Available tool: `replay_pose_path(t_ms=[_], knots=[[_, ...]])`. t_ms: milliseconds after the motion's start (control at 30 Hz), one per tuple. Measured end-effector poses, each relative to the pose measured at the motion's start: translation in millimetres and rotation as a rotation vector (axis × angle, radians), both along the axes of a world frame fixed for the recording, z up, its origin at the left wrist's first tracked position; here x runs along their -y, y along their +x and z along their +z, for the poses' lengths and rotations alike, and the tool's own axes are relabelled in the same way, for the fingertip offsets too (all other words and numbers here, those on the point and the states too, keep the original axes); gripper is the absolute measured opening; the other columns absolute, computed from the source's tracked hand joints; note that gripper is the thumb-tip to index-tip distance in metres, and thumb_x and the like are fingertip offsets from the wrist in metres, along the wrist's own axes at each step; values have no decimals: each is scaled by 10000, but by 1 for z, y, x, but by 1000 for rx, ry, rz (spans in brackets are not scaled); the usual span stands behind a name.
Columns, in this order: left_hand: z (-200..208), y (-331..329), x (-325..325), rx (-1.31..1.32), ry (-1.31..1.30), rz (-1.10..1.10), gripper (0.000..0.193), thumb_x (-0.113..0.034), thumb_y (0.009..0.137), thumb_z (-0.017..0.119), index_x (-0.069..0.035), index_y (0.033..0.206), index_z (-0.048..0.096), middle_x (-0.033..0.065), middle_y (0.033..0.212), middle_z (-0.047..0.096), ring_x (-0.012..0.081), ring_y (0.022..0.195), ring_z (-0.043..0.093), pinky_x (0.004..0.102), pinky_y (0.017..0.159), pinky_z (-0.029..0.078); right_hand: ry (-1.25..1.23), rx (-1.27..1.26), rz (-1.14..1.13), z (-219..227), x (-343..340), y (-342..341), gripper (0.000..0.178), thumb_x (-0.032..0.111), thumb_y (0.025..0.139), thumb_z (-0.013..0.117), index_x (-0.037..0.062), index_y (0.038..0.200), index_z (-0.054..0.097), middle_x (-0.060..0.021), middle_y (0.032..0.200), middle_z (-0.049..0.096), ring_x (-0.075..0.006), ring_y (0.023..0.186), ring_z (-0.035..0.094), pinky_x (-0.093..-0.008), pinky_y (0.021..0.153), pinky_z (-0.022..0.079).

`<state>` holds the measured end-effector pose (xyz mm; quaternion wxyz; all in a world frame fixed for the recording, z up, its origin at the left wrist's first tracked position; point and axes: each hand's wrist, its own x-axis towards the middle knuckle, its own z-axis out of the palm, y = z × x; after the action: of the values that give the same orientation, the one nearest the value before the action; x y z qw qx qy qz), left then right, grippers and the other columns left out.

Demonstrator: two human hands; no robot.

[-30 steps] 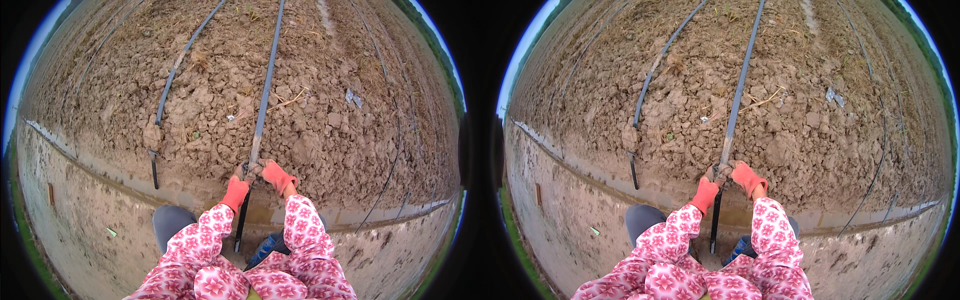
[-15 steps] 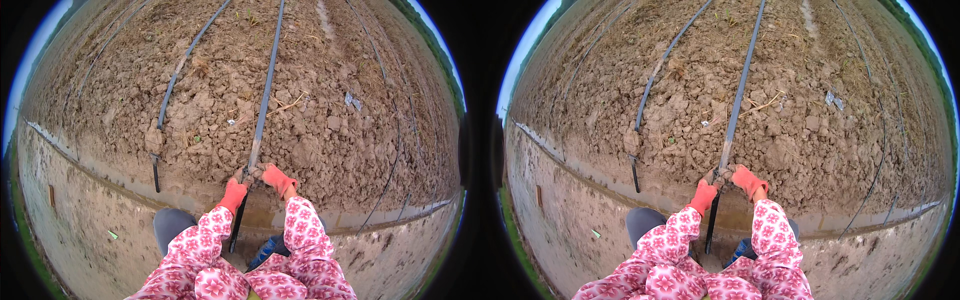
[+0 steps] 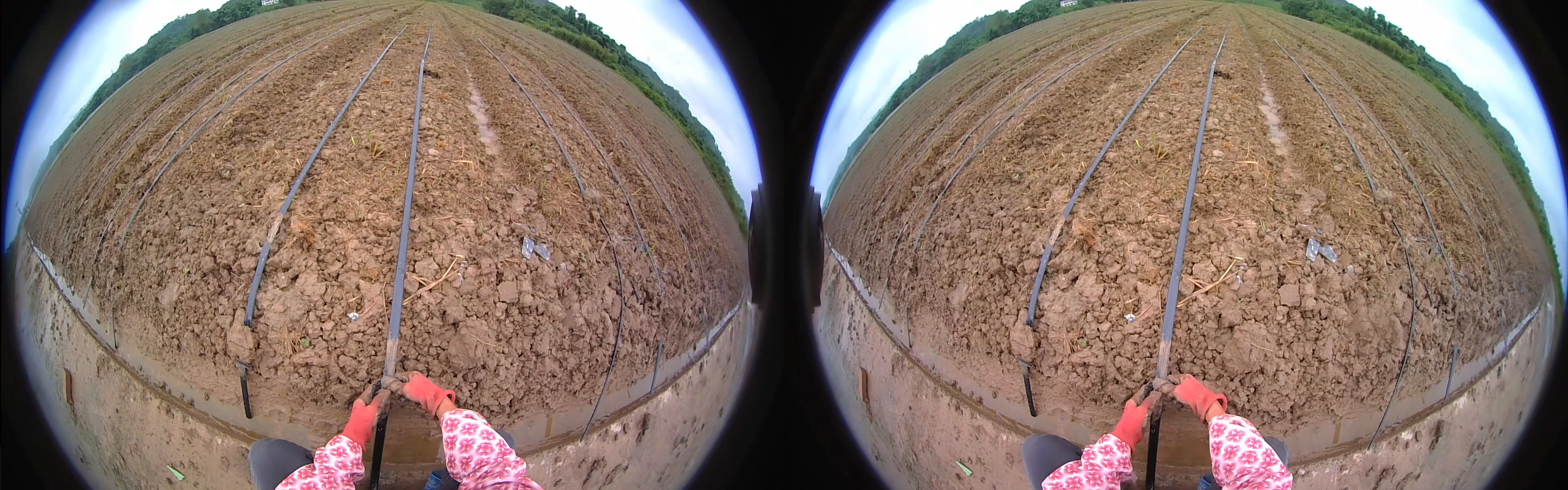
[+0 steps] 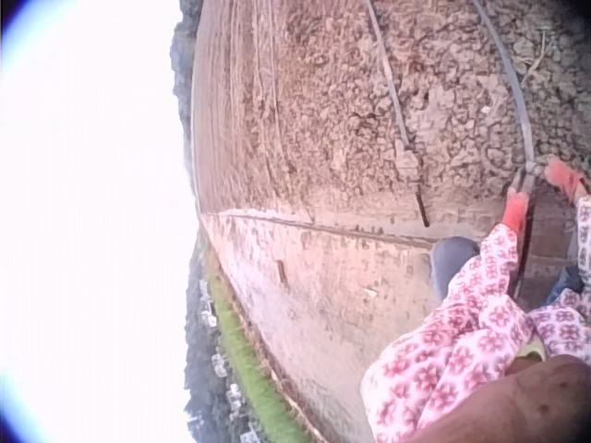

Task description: The person walks along a muddy field path and kneels to repair black irrigation pipes laid on the soil. They use a small metal tool to cut and rejoin pipe sections, then walk further down the row to repeat the repair on another segment.

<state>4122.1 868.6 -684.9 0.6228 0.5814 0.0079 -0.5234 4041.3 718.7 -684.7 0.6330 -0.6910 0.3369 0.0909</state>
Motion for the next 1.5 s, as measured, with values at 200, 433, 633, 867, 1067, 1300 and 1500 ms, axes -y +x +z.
replay_pose_path(t_ms=[200, 433, 633, 867, 1067, 1300, 1500], knots=[[-42, -5, 11, -304, -83, 85, 298, -279, 873, 526, -69, 1085, 526, 42, 871, 585, 154, 779, 551, 280, 672, 436, -104, -90, 107, -13, 10, -10, 547, 468, 788, 577, 17, 1098, 591, -165, 972, 633, -233, 866, 578, -312, 781, 435], [-112, -10, 2, -197, 203, 212, 322, -360, 830, 559, -73, 947, 470, 69, 691, 502, 182, 574, 445, 360, 490, 361, -107, -334, 174, 50, 8, 3, 459, 335, 828, 503, -60, 1055, 556, -221, 930, 612, -341, 839, 591, -360, 728, 462], [-40, -6, 10, -50, 247, 134, 377, -405, 822, 565, -70, 960, 464, 69, 716, 516, 196, 603, 483, 347, 532, 406, -89, -361, 220, 8, 12, 1, 463, 316, 833, 480, -68, 1088, 516, -239, 967, 594, -365, 818, 603, -382, 704, 477], [-62, -1, 16, -277, 168, 173, 299, -343, 848, 537, -83, 996, 517, 61, 800, 577, 190, 684, 548, 328, 597, 445, -263, -295, 351, -46, 16, -6, 490, 308, 831, 475, -77, 1132, 454, -257, 993, 574, -378, 766, 619, -430, 621, 504], [-51, 7, 9, 195, 4, -128, 218, -197, 861, 505, -32, 985, 577, 46, 839, 617, 176, 710, 586, 307, 626, 454, -38, -436, 171, 38, 6, 4, 454, 299, 837, 466, -79, 1089, 476, -258, 999, 571, -366, 768, 615, -429, 629, 496], [-76, 10, 11, 163, -124, -79, 191, -158, 862, 488, -45, 977, 590, 49, 809, 620, 163, 669, 585, 289, 598, 464, -90, -406, 182, 16, 5, 3, 420, 294, 847, 453, -74, 1039, 518, -256, 1020, 568, -349, 838, 598, -397, 720, 478], [-17, -3, 30, -235, -51, 253, 248, -271, 839, 595, -43, 937, 602, 19, 756, 587, 126, 617, 488, 263, 566, 412, -174, -222, 62, 18, -10, 8, 375, 253, 809, 505, -84, 964, 559, -241, 904, 596, -340, 830, 589, -371, 719, 452]])
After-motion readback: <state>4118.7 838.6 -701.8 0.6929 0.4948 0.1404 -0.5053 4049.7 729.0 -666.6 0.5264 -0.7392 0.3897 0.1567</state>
